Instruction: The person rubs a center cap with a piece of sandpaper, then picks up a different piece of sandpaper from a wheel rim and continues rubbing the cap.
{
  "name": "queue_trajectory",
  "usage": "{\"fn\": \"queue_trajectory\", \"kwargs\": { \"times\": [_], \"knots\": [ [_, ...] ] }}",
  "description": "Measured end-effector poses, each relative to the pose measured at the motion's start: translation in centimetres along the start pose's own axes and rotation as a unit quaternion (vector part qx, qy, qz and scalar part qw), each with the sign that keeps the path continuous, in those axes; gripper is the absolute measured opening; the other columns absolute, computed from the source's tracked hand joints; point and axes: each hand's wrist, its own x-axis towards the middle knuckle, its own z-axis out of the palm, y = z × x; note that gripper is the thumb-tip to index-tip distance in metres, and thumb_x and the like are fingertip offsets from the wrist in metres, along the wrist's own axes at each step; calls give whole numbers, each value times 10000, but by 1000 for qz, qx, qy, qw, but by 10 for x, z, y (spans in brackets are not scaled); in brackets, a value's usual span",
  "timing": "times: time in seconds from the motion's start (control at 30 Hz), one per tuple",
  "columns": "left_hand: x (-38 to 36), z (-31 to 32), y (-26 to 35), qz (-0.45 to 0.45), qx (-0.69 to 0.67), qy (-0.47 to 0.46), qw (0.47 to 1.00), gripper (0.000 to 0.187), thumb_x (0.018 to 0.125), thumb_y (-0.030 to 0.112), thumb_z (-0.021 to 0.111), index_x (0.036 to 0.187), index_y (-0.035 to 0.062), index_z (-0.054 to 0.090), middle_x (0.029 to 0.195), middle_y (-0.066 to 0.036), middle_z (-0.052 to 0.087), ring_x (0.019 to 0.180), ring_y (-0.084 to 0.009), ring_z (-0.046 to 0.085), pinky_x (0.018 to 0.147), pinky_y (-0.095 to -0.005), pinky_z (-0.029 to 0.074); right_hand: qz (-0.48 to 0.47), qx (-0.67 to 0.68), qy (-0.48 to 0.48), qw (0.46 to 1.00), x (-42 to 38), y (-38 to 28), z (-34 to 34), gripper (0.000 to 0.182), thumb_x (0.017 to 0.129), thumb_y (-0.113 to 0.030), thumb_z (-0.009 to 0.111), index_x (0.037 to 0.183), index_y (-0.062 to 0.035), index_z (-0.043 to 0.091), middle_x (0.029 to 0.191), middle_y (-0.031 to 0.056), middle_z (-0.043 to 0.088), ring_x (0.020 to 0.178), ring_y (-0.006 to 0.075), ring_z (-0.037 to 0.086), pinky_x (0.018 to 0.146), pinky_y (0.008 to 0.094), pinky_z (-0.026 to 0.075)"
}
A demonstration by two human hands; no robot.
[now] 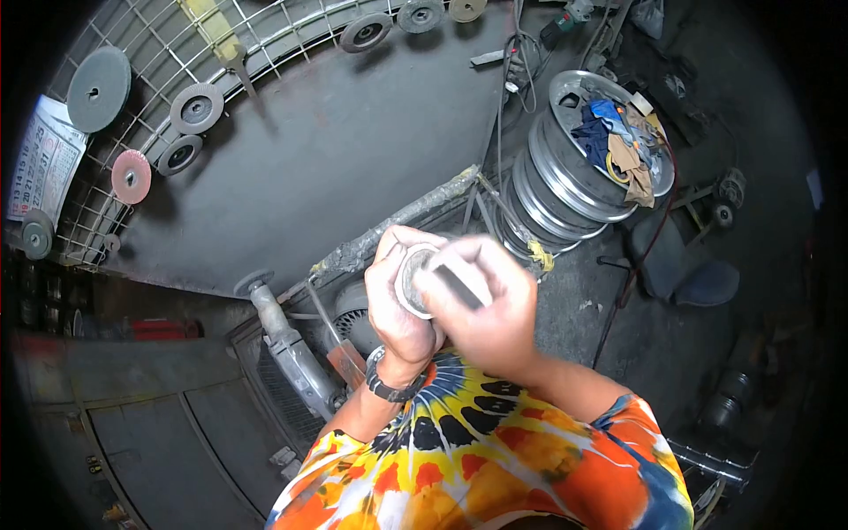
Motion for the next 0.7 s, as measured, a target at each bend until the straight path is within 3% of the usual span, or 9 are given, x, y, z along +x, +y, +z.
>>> {"fn": "queue_trajectory", "kwargs": {
  "times": [0.07,0.13,0.2,0.3,0.4,0.47,0.53,0.63,0.7],
  "knots": [
    [-1,-2,-8,-7,-102,-2,995,385,1008,276,382,975,-31,612,975,-102,629,908,-176,597,866,-300,468,120,148,18,982,18,-1,-2,149,903,-8,762,987,-15,639,914,2,684,843,52,623,752,251,536],
    [-1,1,0,16,2,-29,999,349,1013,274,391,969,-10,588,951,-85,617,891,-154,590,856,-278,461,1,68,33,997,3,5,4,140,915,-25,753,988,-12,635,904,3,677,828,46,614,727,243,529],
    [1,-2,2,18,76,-3,997,362,1009,283,386,966,-8,596,936,-87,621,879,-159,594,847,-279,464,-17,-8,-9,1000,-1,1,-1,141,912,-18,752,987,-10,634,901,2,675,827,44,613,727,241,528],
    [-2,-2,-6,-23,-122,0,992,408,1003,305,374,959,-21,615,943,-101,633,879,-173,600,843,-284,467,159,157,31,974,17,-4,-1,223,837,-111,834,976,-51,671,888,115,730,836,197,686,783,354,556],
    [2,-3,4,16,79,-22,997,407,1000,300,381,946,-27,618,935,-99,624,883,-166,596,833,-285,468,39,39,10,998,-5,2,2,236,834,-124,838,975,-49,666,890,120,728,838,193,688,774,359,558],
    [2,-5,-3,15,69,-19,997,384,1000,285,389,946,-24,611,935,-98,623,888,-164,594,838,-286,466,21,43,3,999,8,6,1,180,892,-20,778,1016,-9,648,943,25,701,881,63,628,797,269,541],
    [1,-5,-8,-4,-62,-12,998,380,998,282,393,949,-21,616,948,-108,633,896,-168,597,854,-285,466,140,153,16,978,16,-5,0,175,893,-17,777,1006,-9,644,953,29,701,891,64,628,802,267,541],
    [2,-2,3,10,44,-23,999,369,999,277,393,959,-20,608,941,-107,640,891,-167,600,861,-284,471,-8,13,-6,1000,-2,1,1,151,918,-30,757,1009,-7,639,940,19,692,857,57,629,754,255,542],
    [2,-1,-1,-19,-26,-9,999,374,997,283,391,955,-18,608,935,-102,643,872,-165,604,848,-287,478,59,76,0,995,10,0,0,148,920,-28,753,1013,-5,641,944,23,696,860,58,631,757,256,544]
  ]
}}
